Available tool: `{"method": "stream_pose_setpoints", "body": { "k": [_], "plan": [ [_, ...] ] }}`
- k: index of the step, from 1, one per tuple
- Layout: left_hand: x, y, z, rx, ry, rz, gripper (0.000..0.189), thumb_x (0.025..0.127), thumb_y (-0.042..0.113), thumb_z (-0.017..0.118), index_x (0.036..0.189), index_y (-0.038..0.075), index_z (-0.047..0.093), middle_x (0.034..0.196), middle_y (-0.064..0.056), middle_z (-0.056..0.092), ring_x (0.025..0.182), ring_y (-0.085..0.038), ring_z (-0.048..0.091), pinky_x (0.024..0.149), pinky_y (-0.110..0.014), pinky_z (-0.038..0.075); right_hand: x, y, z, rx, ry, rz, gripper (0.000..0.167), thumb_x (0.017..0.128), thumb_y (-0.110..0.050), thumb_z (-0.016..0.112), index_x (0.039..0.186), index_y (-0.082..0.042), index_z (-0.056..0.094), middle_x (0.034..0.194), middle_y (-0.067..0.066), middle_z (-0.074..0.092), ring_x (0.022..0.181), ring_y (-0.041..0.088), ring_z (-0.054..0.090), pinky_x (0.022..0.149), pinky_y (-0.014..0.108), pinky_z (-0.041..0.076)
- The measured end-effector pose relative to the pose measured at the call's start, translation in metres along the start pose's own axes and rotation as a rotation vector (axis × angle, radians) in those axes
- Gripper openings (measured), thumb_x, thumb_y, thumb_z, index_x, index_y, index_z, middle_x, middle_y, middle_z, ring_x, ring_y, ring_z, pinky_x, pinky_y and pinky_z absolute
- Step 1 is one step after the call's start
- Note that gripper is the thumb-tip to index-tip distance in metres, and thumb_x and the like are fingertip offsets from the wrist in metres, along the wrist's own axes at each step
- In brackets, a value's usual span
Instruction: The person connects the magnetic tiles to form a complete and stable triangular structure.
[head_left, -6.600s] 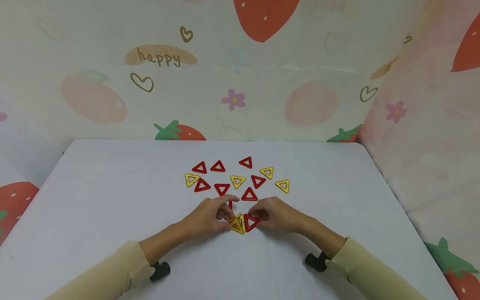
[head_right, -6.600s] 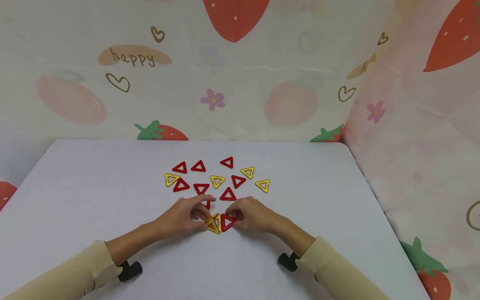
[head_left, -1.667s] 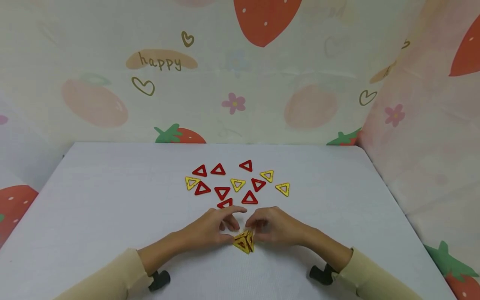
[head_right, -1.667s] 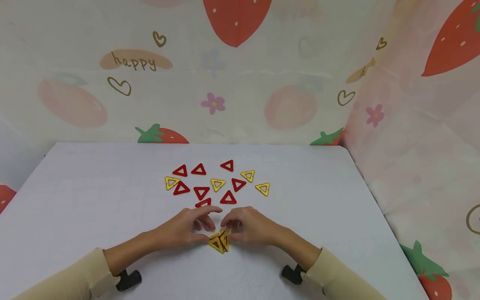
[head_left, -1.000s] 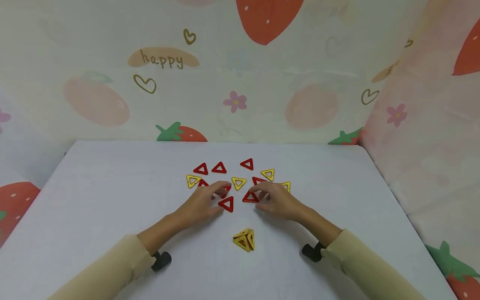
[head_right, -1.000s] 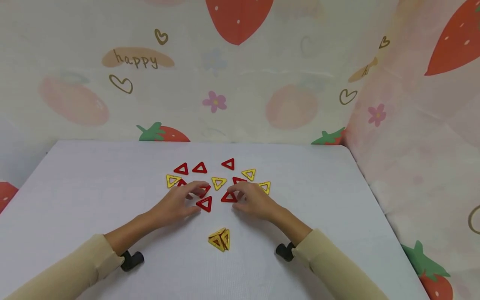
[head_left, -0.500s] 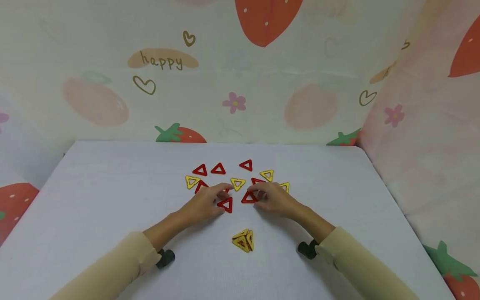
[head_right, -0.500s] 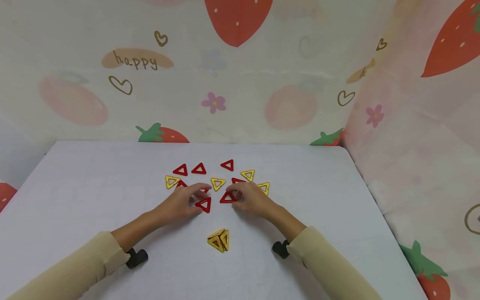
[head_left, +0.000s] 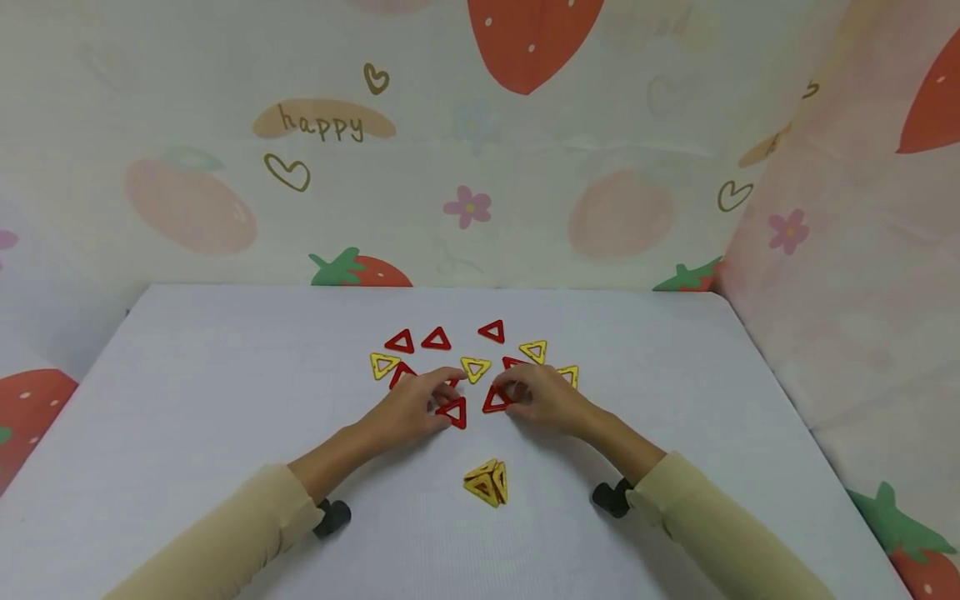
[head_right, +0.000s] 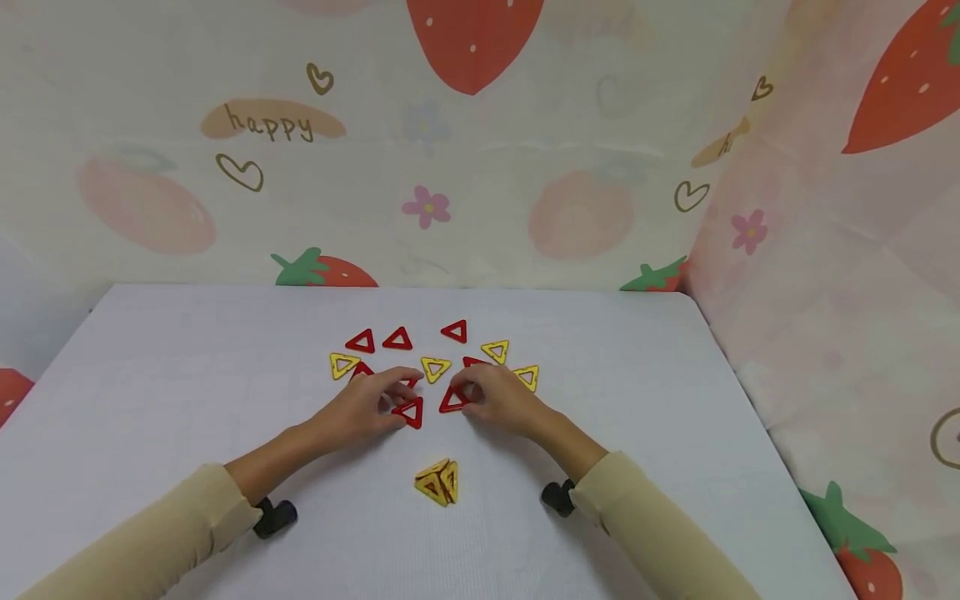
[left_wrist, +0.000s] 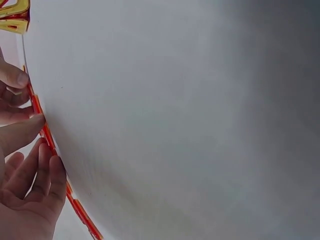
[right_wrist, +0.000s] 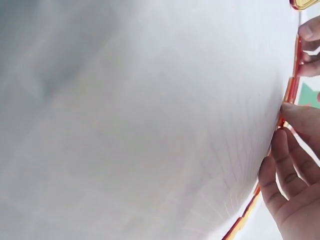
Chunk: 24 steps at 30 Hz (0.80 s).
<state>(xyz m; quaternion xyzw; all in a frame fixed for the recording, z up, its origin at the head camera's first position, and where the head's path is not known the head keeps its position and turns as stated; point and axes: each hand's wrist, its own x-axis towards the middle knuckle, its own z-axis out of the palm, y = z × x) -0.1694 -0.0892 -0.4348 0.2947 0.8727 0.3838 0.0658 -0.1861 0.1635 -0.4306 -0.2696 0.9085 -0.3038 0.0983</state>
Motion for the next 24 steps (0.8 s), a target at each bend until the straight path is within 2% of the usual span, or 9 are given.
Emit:
{"method": "stream_pose_setpoints", "body": {
  "k": [7,24],
  "plan": [
    [0.0006,-0.0008,0.0012,-0.028,-0.007,0.010,0.061,0.083,-0.002,0.078,0.138,0.002,0.052,0.109,-0.008,0.072,0.099,-0.020,0.068,0.085,-0.033,0.057,-0.0018,-0.0008,0.0009,-0.003,-0.012,-0.020,0.032,0.087,-0.006,0.076,0.118,-0.010,0.069,0.108,-0.002,0.070,0.090,0.012,0.060,0.080,0.023,0.054],
    [0.0002,0.0022,0.0025,-0.031,-0.023,-0.024,0.060,0.083,-0.003,0.077,0.137,0.004,0.053,0.108,-0.007,0.072,0.099,-0.019,0.068,0.084,-0.031,0.057,-0.0055,-0.0070,0.0016,-0.004,-0.040,-0.040,0.033,0.086,-0.005,0.077,0.118,-0.008,0.070,0.107,0.000,0.071,0.091,0.012,0.061,0.081,0.023,0.054]
  ]
}}
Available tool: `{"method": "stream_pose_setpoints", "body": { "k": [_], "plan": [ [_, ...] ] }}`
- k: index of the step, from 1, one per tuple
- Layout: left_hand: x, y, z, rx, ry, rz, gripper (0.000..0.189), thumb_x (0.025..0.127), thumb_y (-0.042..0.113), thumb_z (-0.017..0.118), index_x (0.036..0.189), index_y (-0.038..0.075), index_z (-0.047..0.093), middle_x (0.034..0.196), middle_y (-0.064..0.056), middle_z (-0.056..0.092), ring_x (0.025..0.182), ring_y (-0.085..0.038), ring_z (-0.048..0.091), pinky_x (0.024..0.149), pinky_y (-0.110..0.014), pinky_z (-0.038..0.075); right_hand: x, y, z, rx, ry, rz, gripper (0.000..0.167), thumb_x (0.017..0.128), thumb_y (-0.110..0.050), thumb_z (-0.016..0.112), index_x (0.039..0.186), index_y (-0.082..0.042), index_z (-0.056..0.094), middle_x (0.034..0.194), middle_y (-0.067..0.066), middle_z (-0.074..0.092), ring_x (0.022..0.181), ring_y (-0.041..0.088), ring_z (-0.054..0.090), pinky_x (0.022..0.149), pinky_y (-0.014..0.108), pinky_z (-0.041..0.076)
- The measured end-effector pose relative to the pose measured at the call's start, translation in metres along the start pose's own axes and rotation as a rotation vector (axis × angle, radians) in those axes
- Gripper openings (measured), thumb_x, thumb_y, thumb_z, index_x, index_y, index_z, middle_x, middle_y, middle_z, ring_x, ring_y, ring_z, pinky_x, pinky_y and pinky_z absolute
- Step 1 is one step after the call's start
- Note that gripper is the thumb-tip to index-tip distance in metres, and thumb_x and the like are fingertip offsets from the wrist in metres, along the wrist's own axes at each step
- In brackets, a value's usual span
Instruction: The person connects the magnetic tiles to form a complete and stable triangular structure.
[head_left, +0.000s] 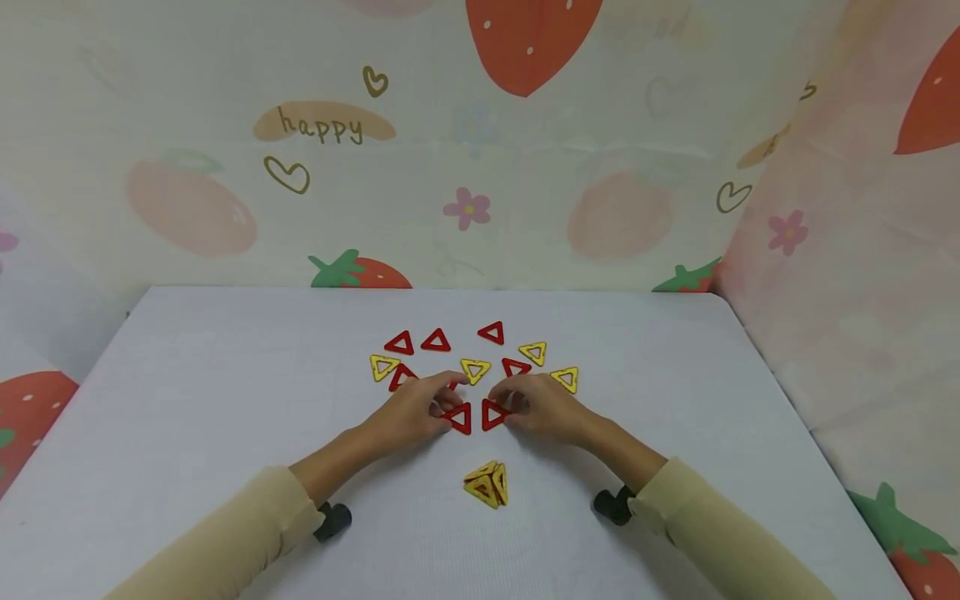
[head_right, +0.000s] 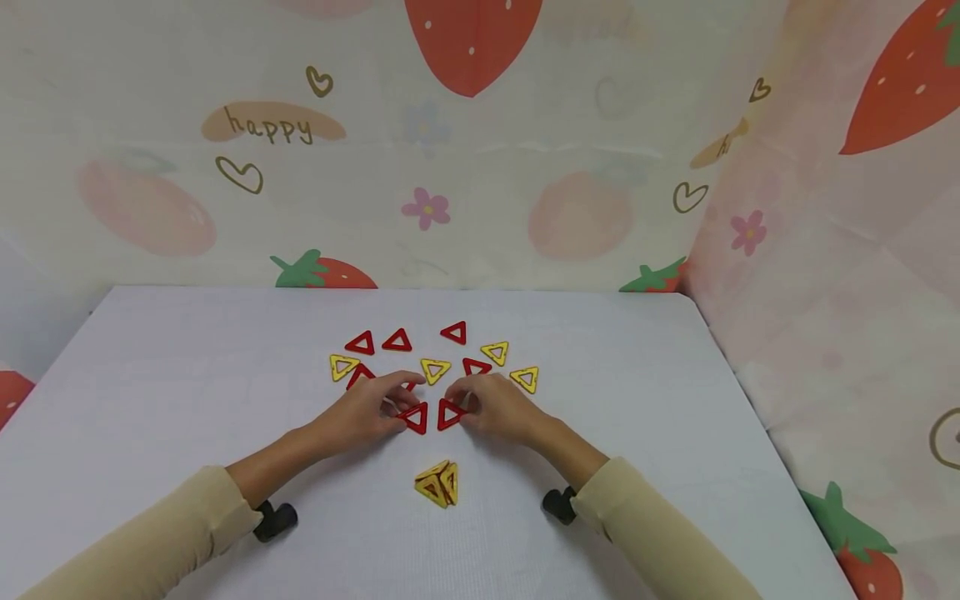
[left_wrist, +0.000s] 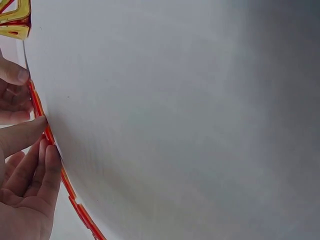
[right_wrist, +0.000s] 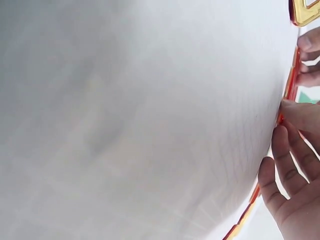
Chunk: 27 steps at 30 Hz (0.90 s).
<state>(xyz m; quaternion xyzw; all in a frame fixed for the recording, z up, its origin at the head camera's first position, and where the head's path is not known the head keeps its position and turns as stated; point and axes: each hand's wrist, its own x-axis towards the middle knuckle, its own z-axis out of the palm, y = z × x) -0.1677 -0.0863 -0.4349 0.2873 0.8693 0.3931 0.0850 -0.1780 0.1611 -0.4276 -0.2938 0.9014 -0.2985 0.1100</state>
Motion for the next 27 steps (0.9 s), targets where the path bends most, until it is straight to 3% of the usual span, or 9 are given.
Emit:
{"method": "stream_pose_setpoints", "body": {
  "k": [15,27],
  "plan": [
    [0.0020,0.0028,0.0036,-0.028,-0.016,-0.007,0.058,0.083,-0.004,0.076,0.136,0.005,0.055,0.103,-0.006,0.068,0.095,-0.018,0.066,0.083,-0.029,0.057,-0.0001,-0.0034,0.0035,0.037,-0.039,-0.026,0.031,0.087,-0.003,0.075,0.118,-0.007,0.070,0.108,0.001,0.071,0.091,0.013,0.061,0.082,0.026,0.054],
    [-0.0005,0.0068,0.0062,0.050,0.019,0.004,0.054,0.083,-0.002,0.076,0.133,0.004,0.056,0.093,-0.004,0.067,0.084,-0.016,0.062,0.078,-0.026,0.056,0.0018,-0.0040,0.0034,0.010,-0.046,-0.038,0.025,0.086,-0.002,0.075,0.111,-0.007,0.074,0.107,0.001,0.071,0.085,0.013,0.059,0.078,0.024,0.053]
  ]
}}
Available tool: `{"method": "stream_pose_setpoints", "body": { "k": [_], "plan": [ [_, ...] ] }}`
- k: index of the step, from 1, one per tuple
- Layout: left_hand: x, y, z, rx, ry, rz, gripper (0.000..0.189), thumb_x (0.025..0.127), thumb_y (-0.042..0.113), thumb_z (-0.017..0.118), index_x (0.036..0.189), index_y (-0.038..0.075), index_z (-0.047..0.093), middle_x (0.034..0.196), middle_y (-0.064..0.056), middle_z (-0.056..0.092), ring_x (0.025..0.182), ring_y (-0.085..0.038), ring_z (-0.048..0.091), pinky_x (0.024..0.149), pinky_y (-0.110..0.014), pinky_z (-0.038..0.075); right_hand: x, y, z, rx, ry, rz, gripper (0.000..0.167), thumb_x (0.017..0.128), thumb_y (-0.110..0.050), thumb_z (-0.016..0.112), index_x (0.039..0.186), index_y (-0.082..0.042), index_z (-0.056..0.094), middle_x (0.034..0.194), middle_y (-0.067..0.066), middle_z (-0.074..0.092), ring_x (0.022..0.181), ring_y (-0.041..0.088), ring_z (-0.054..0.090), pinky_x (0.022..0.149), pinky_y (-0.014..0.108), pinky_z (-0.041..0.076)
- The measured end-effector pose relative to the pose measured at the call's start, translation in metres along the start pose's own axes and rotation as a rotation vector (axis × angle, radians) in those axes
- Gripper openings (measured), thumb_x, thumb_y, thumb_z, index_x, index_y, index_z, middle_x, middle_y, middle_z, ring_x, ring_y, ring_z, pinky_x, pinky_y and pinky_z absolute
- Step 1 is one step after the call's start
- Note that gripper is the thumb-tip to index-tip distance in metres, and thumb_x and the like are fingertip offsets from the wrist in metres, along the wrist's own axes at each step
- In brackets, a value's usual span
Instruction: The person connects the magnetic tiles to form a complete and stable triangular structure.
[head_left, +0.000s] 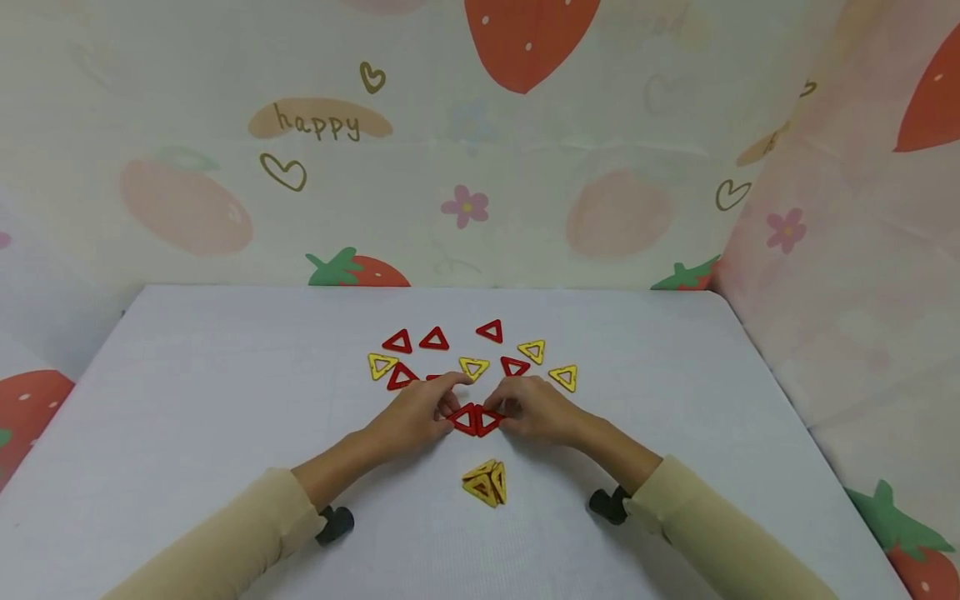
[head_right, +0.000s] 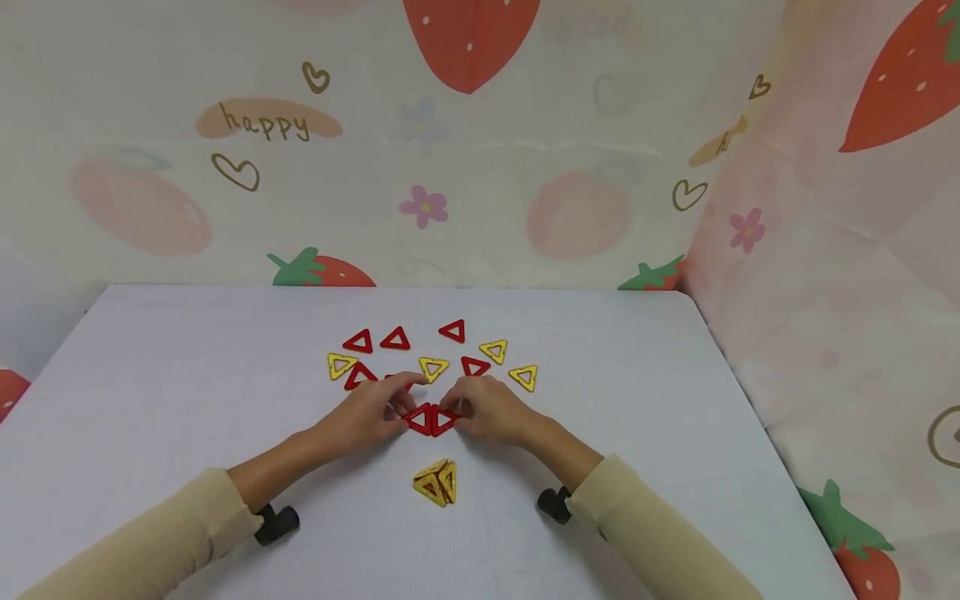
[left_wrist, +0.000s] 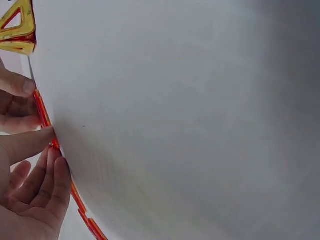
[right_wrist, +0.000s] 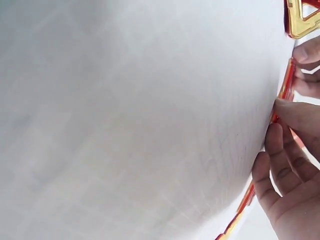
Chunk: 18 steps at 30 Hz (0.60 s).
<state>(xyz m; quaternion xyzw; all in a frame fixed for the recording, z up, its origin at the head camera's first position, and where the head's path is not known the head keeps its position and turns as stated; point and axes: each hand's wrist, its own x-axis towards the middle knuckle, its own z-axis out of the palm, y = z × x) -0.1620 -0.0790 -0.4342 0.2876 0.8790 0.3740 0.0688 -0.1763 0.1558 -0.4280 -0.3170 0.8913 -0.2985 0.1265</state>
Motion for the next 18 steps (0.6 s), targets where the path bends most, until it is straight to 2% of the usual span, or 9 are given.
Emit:
{"method": "stream_pose_setpoints", "body": {
  "k": [5,11,18],
  "plan": [
    [-0.0002,0.0025,0.0009,-0.003,-0.003,-0.008,0.049,0.084,-0.003,0.075,0.129,0.004,0.056,0.094,-0.004,0.067,0.086,-0.017,0.062,0.079,-0.027,0.056,-0.0003,-0.0026,-0.0014,0.001,-0.013,0.024,0.025,0.086,-0.002,0.075,0.112,-0.006,0.074,0.106,0.002,0.071,0.085,0.013,0.058,0.078,0.023,0.053],
    [0.0009,0.0032,-0.0001,-0.008,-0.028,0.000,0.054,0.083,-0.004,0.076,0.132,0.004,0.055,0.095,-0.005,0.066,0.087,-0.018,0.062,0.080,-0.028,0.057,-0.0002,-0.0040,-0.0017,0.009,-0.017,0.034,0.025,0.086,-0.001,0.075,0.111,-0.006,0.074,0.105,0.001,0.071,0.085,0.013,0.059,0.078,0.023,0.053],
    [0.0009,0.0035,0.0014,-0.014,-0.028,-0.031,0.052,0.084,-0.003,0.075,0.132,0.005,0.054,0.096,-0.004,0.066,0.088,-0.017,0.061,0.081,-0.028,0.056,0.0011,-0.0039,-0.0003,-0.009,-0.014,0.031,0.025,0.086,-0.001,0.075,0.110,-0.006,0.074,0.105,0.001,0.071,0.084,0.013,0.058,0.077,0.023,0.053]
  ]
}}
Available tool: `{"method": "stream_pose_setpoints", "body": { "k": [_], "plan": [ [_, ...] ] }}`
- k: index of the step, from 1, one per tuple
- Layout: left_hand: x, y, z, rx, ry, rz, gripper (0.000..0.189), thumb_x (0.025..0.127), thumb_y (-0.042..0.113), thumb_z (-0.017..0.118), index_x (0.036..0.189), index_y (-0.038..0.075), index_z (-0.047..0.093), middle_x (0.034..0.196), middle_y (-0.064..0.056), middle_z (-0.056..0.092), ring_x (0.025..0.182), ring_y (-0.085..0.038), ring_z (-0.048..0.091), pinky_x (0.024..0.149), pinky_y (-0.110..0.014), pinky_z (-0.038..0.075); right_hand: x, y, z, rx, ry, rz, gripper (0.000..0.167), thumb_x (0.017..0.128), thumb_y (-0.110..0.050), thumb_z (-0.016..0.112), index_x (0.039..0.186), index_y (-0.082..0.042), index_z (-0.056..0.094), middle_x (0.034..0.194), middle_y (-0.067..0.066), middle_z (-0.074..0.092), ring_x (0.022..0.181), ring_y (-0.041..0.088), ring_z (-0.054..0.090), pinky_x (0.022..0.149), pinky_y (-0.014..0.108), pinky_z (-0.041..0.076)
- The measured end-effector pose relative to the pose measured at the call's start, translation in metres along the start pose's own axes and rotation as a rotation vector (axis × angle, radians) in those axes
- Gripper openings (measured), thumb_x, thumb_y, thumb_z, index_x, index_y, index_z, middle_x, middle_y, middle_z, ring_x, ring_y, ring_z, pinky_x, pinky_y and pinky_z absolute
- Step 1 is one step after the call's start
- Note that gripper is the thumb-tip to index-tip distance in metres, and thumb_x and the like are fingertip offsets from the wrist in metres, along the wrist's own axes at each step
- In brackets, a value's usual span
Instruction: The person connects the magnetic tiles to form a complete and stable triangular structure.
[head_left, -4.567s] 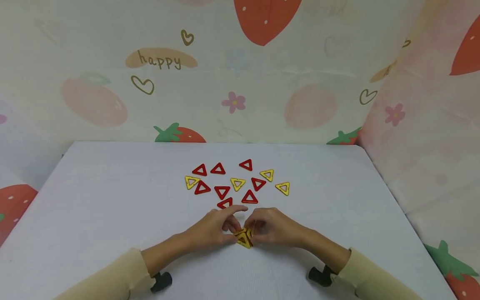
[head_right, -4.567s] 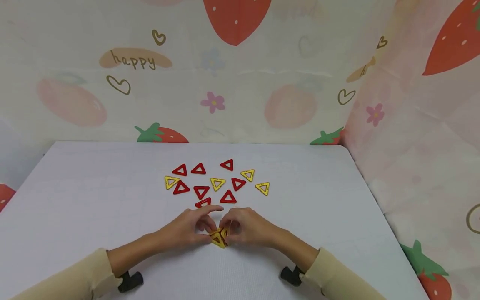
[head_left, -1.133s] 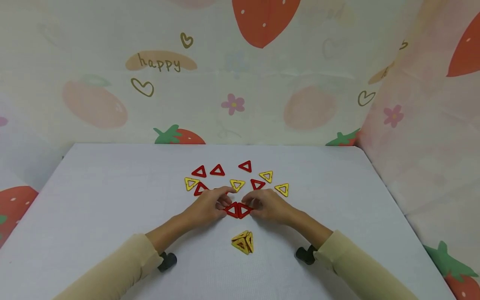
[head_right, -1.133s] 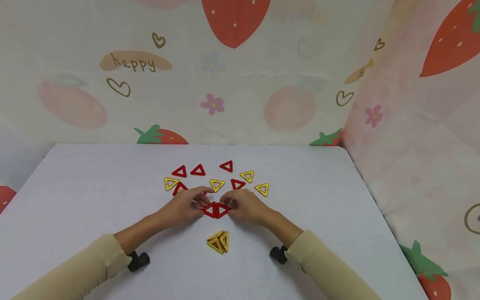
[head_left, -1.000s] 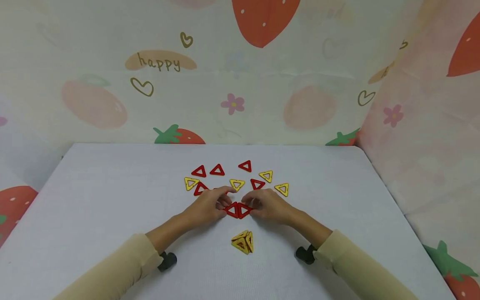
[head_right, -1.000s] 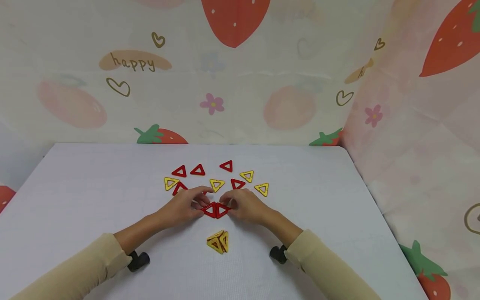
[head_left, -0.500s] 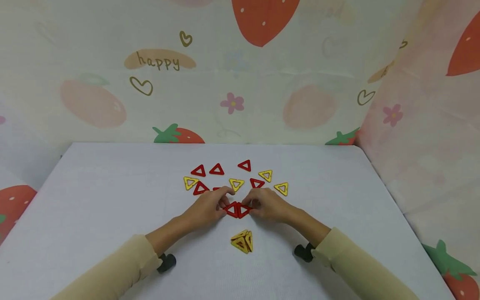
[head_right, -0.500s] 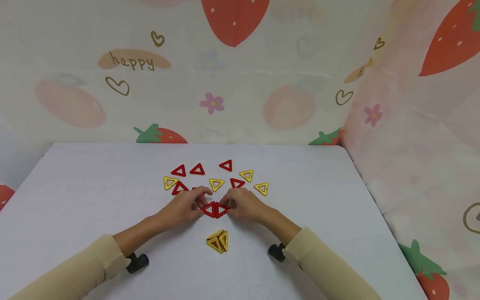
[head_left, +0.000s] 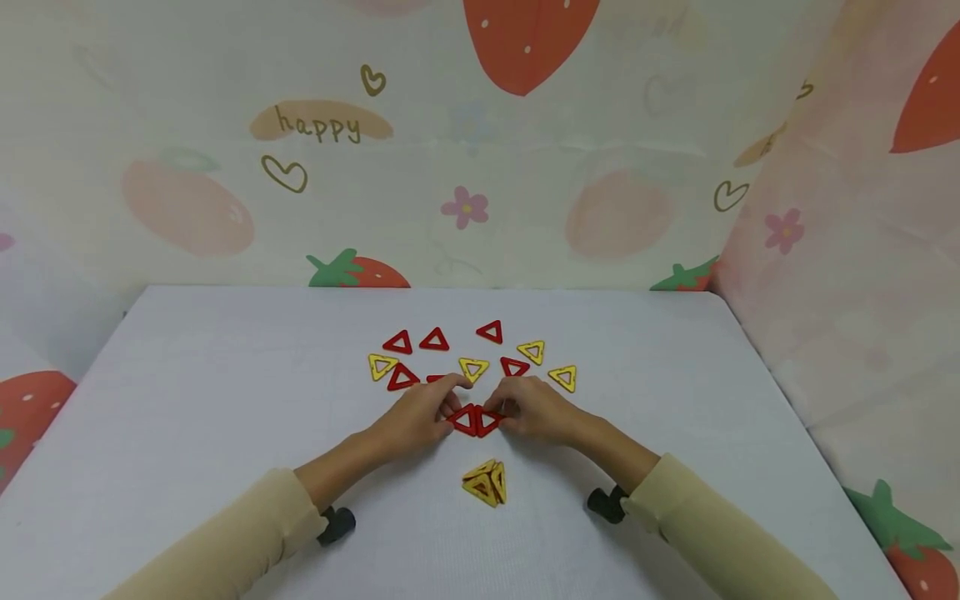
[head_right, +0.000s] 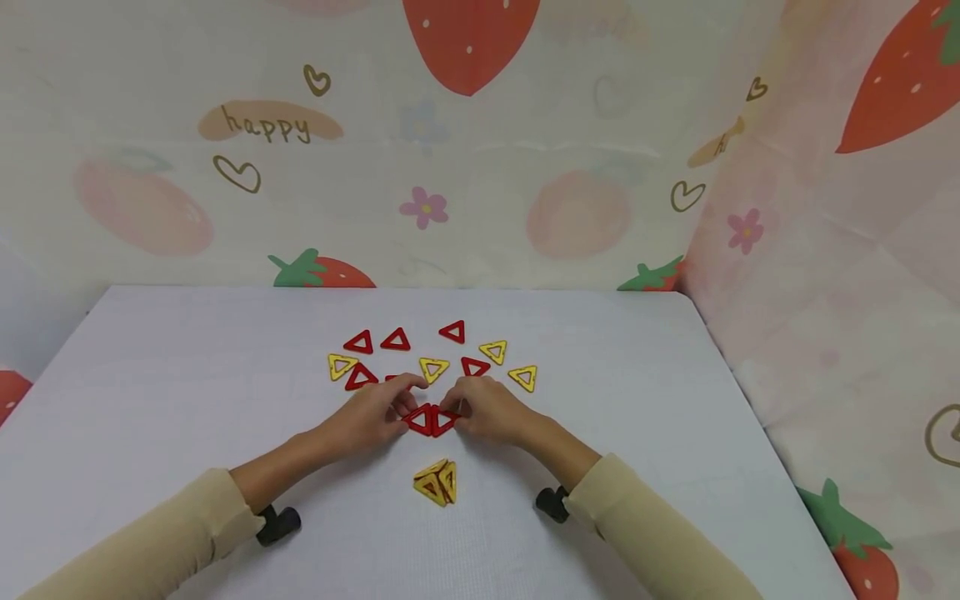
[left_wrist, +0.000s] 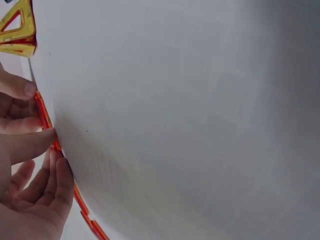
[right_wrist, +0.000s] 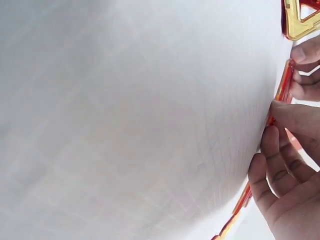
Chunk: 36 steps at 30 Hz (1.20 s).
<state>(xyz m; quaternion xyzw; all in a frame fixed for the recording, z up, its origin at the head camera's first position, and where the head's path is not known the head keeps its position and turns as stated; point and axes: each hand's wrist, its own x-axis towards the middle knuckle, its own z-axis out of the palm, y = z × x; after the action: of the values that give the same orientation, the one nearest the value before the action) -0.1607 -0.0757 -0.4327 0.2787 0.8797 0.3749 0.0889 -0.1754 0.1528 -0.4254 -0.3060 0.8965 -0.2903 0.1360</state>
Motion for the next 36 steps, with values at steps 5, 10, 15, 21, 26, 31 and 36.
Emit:
{"method": "stream_pose_setpoints", "body": {
  "k": [5,10,15,21,26,31,36],
  "plan": [
    [-0.001,0.001,0.002,0.005,0.006,-0.017,0.051,0.084,-0.003,0.075,0.130,0.006,0.054,0.098,-0.003,0.066,0.089,-0.015,0.062,0.083,-0.029,0.056,0.000,0.000,0.001,0.003,0.005,-0.006,0.024,0.086,-0.001,0.075,0.110,-0.006,0.074,0.104,0.002,0.071,0.084,0.013,0.059,0.077,0.024,0.053],
    [-0.002,0.003,0.002,-0.015,0.018,-0.023,0.051,0.084,-0.003,0.074,0.130,0.006,0.054,0.099,-0.004,0.066,0.089,-0.016,0.061,0.082,-0.030,0.056,-0.001,0.001,0.002,0.002,0.009,0.006,0.024,0.086,-0.001,0.075,0.109,-0.006,0.074,0.104,0.001,0.071,0.086,0.011,0.060,0.079,0.024,0.053],
    [-0.003,0.004,0.001,-0.039,0.041,0.013,0.050,0.084,-0.003,0.074,0.128,0.004,0.054,0.097,-0.006,0.066,0.089,-0.018,0.063,0.080,-0.032,0.057,-0.001,0.002,0.003,0.022,0.006,0.008,0.024,0.086,-0.001,0.075,0.109,-0.006,0.074,0.103,0.001,0.072,0.086,0.011,0.061,0.081,0.025,0.054],
    [-0.002,0.005,0.000,-0.060,0.057,0.070,0.050,0.084,-0.002,0.074,0.129,0.004,0.054,0.096,-0.006,0.068,0.090,-0.017,0.066,0.082,-0.034,0.057,-0.001,0.002,0.003,0.026,0.007,0.003,0.023,0.086,0.000,0.074,0.109,-0.006,0.074,0.102,0.001,0.072,0.088,0.011,0.063,0.083,0.026,0.055],
    [0.002,0.007,0.002,-0.099,0.050,0.095,0.047,0.086,-0.001,0.073,0.128,0.001,0.054,0.095,-0.006,0.067,0.093,-0.018,0.067,0.083,-0.035,0.058,-0.001,0.003,0.003,0.028,0.007,0.017,0.024,0.086,0.000,0.075,0.110,-0.007,0.074,0.102,0.001,0.072,0.086,0.011,0.062,0.083,0.026,0.056],
    [0.006,0.006,0.006,-0.125,0.038,0.087,0.046,0.085,-0.001,0.074,0.127,0.001,0.055,0.094,-0.005,0.066,0.094,-0.020,0.069,0.083,-0.035,0.058,-0.001,0.002,0.003,0.025,0.003,0.018,0.025,0.086,0.000,0.074,0.110,-0.007,0.074,0.103,0.001,0.072,0.087,0.011,0.062,0.083,0.027,0.056],
    [0.008,0.008,0.007,-0.119,0.039,0.057,0.049,0.084,0.001,0.076,0.128,0.001,0.055,0.096,-0.007,0.065,0.094,-0.021,0.069,0.083,-0.033,0.058,-0.001,0.001,0.001,0.023,0.004,0.010,0.025,0.086,0.000,0.075,0.110,-0.007,0.074,0.101,0.001,0.072,0.085,0.011,0.062,0.082,0.026,0.055]
  ]
}}
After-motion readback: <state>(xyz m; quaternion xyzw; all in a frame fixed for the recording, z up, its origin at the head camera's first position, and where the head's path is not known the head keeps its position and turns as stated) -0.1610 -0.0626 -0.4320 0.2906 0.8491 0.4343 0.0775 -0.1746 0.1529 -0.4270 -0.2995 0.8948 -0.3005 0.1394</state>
